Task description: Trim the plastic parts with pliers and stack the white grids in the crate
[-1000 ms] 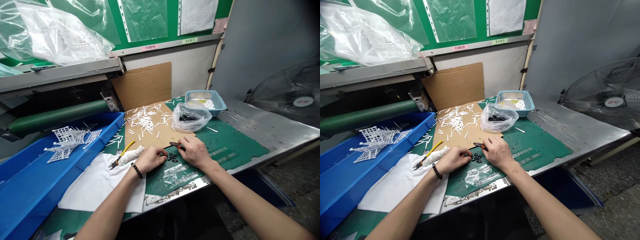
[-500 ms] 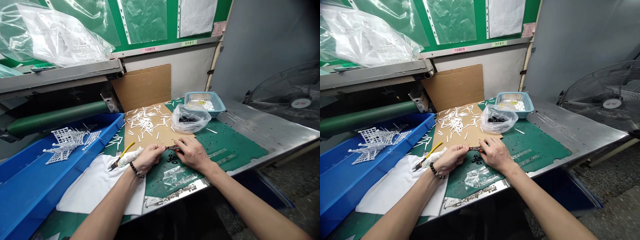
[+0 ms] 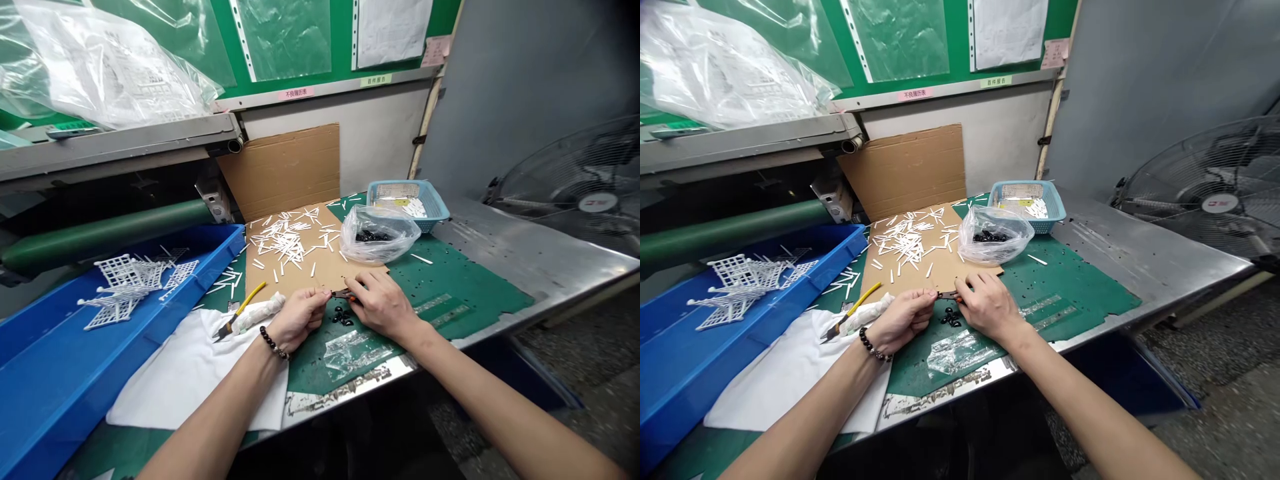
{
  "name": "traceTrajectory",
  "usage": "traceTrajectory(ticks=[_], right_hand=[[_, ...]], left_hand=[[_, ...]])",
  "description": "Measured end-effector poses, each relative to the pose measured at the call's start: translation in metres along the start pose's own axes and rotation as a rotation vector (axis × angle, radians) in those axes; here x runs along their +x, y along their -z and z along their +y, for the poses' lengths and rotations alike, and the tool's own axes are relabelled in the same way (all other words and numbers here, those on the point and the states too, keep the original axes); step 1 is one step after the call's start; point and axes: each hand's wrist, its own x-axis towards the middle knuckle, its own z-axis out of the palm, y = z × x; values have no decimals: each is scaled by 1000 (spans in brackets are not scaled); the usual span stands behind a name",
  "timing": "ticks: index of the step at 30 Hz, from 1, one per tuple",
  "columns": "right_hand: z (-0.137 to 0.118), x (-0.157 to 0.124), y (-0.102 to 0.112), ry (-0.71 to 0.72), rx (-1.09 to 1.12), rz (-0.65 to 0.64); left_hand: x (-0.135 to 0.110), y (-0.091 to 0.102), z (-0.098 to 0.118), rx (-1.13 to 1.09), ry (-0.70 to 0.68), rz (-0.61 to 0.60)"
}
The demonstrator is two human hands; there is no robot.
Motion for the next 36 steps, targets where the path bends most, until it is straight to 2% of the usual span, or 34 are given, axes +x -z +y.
traceTrajectory(ticks=[7,13,18,21,24,28,30,33,36], right_hand=[[0,-2,-1,51,-99,1],[1,-4,-3,4,-90,36],[2,-3,-4,-76,-46,74],[3,-3,-4,-99,-17,80],[3,-3,-4,-117,3,80],[3,-4,-5,-128,2,85],[3,-4,-6,-130,0,87],[4,-4,-7,-135,4,85],[4,-3,-6,-135,12,90]], left_hand=[[0,-4,-4,-37,8,50],[1,-9,-1,-118,12,62],[4,1,2,-359,39,103],[5,6,5,-347,9,82],[3,5,6,-53,-9,74],[-4,1,4,756,-150,177],[-7,-1,2,1034,-169,178],[-8,-2,1,1222,-185,168],[-8,-4,0,1280,-225,188]])
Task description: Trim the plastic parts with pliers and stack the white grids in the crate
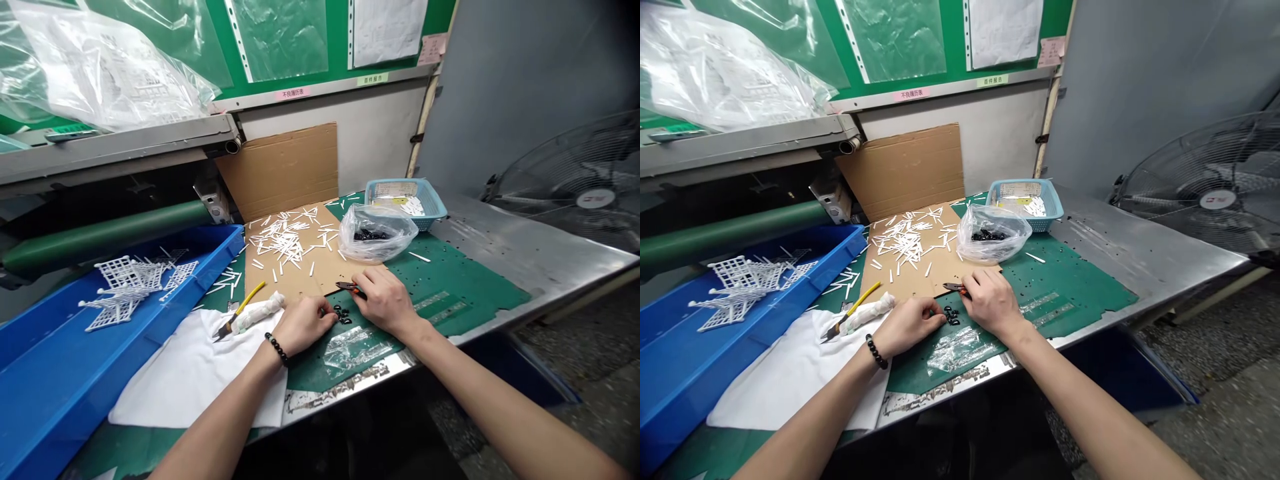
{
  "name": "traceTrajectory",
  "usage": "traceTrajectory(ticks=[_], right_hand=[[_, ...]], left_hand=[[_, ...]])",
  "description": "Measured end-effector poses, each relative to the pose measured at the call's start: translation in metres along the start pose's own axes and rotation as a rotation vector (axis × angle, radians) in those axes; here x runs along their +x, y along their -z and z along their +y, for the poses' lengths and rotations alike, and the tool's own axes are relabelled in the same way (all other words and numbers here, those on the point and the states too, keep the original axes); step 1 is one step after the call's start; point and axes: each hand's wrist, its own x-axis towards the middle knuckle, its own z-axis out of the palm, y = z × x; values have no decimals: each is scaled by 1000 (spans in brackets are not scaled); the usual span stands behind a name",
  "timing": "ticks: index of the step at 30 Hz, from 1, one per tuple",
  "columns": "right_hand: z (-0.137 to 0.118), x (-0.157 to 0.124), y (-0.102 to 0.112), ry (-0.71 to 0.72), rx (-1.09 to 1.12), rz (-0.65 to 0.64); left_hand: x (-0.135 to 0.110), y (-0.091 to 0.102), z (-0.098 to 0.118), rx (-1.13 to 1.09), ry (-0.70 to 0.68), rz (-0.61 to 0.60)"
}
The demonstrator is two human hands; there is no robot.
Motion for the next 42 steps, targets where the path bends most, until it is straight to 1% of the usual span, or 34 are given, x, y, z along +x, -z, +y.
traceTrajectory(ticks=[2,4,6,8,10,11,13,18,24,32,37,39,42], right_hand=[[-1,1,2,5,6,-2],[-1,2,3,12,11,-14],[-2,2,4,25,19,-29],[-3,3,5,45,27,-46],[-4,3,6,59,29,-57],[-4,3,6,60,28,-60],[-4,4,7,57,22,-61],[-4,4,7,61,5,-62],[-5,4,7,61,-24,-78],[-3,2,4,112,-83,-110],[-2,1,3,107,-86,-126],[-3,1,4,100,-73,-108],[-3,0,3,75,-58,-64]], left_hand=[[1,0,1,-38,11,11],[3,-1,1,-182,55,39],[6,-1,1,-444,137,91],[9,-1,1,-763,215,111],[11,-1,0,-1030,261,67],[12,-1,0,-1124,270,33],[12,-1,1,-1237,272,-12],[12,-1,3,-1313,265,-46],[12,-3,2,-1274,248,-84],[12,-5,4,-1189,234,-36],[12,-5,5,-1150,224,-11],[12,-5,4,-1181,216,-22],[12,-4,0,-1280,217,-81]])
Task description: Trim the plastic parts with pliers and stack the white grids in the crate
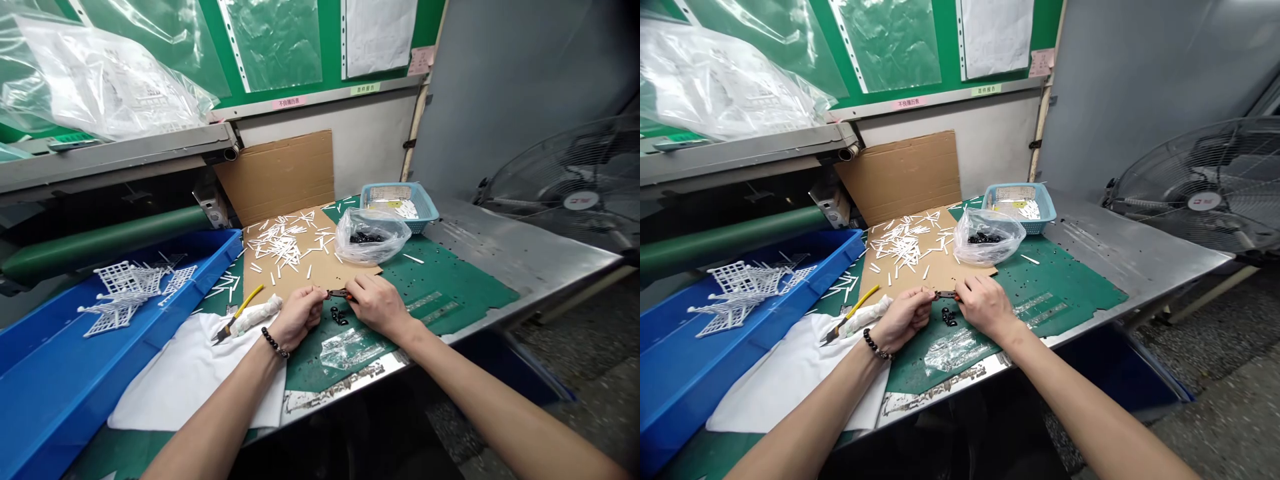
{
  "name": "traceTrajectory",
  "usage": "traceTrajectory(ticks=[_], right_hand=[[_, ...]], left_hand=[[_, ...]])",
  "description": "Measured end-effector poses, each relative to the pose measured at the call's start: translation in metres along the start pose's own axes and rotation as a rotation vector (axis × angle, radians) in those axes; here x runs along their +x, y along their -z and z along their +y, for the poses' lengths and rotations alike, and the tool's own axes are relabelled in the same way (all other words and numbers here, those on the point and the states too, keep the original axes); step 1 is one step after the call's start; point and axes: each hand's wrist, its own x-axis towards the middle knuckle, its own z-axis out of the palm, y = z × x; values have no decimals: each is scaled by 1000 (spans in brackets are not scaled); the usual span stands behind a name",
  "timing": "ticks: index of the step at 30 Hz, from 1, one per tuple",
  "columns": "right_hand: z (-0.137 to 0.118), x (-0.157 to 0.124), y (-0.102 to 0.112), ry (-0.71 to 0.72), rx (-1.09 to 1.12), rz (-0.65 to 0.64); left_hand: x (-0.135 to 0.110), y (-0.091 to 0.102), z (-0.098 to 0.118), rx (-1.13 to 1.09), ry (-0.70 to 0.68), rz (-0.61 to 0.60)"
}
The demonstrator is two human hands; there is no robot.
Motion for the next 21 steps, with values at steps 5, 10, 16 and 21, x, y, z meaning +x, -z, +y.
traceTrajectory(ticks=[5,10,16,21], right_hand=[[1,-1,-3,-40,31,15],[1,-1,-4,-40,55,36],[2,0,-2,-40,69,50],[2,-1,-4,-59,79,53]], left_hand=[[2,7,2,-144,35,-39],[4,12,1,-228,81,-63],[1,14,5,-302,55,-106],[2,9,4,78,-9,2]])
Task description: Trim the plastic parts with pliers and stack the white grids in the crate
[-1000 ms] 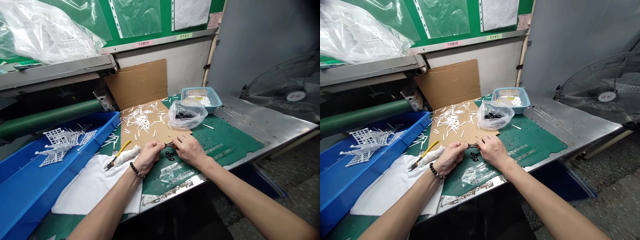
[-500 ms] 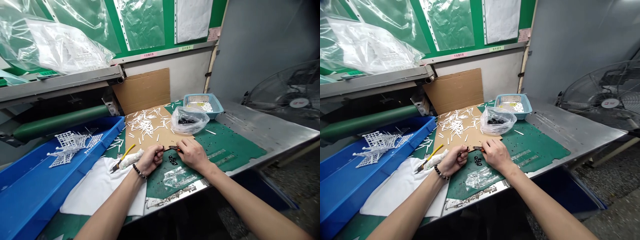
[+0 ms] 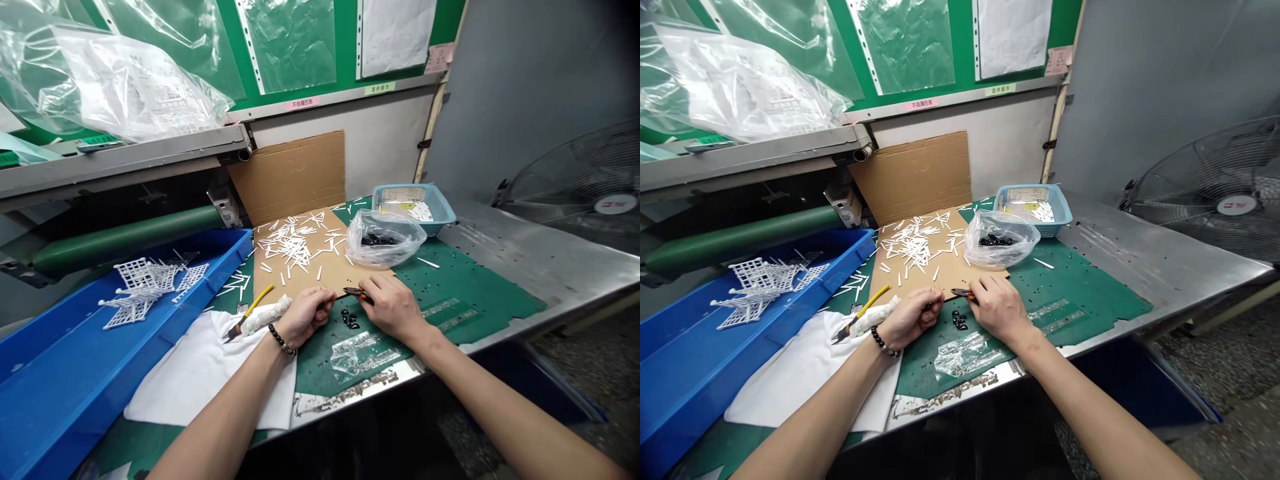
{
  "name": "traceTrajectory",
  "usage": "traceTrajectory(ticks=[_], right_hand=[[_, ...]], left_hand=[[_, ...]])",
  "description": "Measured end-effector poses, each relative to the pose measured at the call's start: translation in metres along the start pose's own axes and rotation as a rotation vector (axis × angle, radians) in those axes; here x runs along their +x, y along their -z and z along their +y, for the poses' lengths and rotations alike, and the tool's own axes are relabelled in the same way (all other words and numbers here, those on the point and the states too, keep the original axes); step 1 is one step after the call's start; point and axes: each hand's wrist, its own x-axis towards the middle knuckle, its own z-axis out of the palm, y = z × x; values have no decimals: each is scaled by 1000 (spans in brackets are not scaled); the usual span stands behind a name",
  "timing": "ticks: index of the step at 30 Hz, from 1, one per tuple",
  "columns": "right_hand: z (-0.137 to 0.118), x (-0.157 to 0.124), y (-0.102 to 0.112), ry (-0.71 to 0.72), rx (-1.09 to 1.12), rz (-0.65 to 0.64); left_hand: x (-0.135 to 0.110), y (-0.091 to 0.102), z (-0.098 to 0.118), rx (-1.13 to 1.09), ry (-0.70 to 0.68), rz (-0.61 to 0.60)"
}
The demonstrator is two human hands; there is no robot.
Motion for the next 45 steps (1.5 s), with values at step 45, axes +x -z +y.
traceTrajectory(ticks=[45], right_hand=[[-2,3,2,30,12,-114]], left_hand=[[3,0,-2,-171,44,36]])
